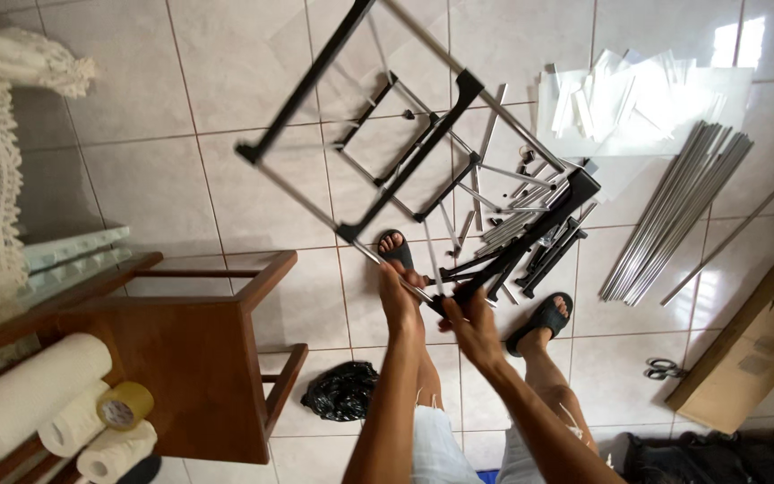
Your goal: The person assembles a metal drying rack by connecting metal rods with black plastic connectors. They insert rods into the frame, attach crossbars, and secure the structure on a tiled floor.
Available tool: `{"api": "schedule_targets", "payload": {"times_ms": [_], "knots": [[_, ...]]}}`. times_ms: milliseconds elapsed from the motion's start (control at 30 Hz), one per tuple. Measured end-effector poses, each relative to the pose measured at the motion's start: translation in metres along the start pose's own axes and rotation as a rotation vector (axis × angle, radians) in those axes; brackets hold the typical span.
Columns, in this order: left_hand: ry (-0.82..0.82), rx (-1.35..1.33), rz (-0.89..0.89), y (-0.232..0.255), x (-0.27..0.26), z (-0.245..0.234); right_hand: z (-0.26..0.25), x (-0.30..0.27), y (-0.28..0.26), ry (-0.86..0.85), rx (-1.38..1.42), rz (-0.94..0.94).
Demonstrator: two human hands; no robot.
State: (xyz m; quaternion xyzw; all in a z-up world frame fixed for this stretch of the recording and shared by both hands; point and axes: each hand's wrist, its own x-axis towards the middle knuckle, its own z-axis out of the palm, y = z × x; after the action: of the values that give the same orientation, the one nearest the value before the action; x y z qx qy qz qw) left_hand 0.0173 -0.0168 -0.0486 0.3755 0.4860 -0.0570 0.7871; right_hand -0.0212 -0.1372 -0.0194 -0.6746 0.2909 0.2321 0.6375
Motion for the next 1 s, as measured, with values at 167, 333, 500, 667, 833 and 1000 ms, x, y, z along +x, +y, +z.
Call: {"api": "schedule_targets", "payload": {"times_ms": [167,333,500,667,833,1000], "knots": [[0.011,0.404,-0.101,-0.016,-0.028,-0.018,-0.045,-0.009,0.01,0.026,-0.219,0.068],[-0.035,0.924,0.084,0.014,-0.024,-0.025,-0.06,0.019,-0.024,0.285,0.183,-0.121],[-0.102,1.224,0.078,0.066,-0.042,0.013,-0.099,0.064,-0.087,0.484,0.082,-0.309],[-0.216,0.707,0.117,0.047,-0.017,0.114,-0.101,0.083,-0.113,0.397,0.256,-0.355],[-0.247,0.535,0.089,-0.005,0.028,0.206,-0.095,0.085,-0.125,0.442,0.212,-0.384],[-0.336,0.247,-0.265,-0.04,0.052,0.236,-0.091,0.084,-0.134,0.486,0.195,-0.376]]}}
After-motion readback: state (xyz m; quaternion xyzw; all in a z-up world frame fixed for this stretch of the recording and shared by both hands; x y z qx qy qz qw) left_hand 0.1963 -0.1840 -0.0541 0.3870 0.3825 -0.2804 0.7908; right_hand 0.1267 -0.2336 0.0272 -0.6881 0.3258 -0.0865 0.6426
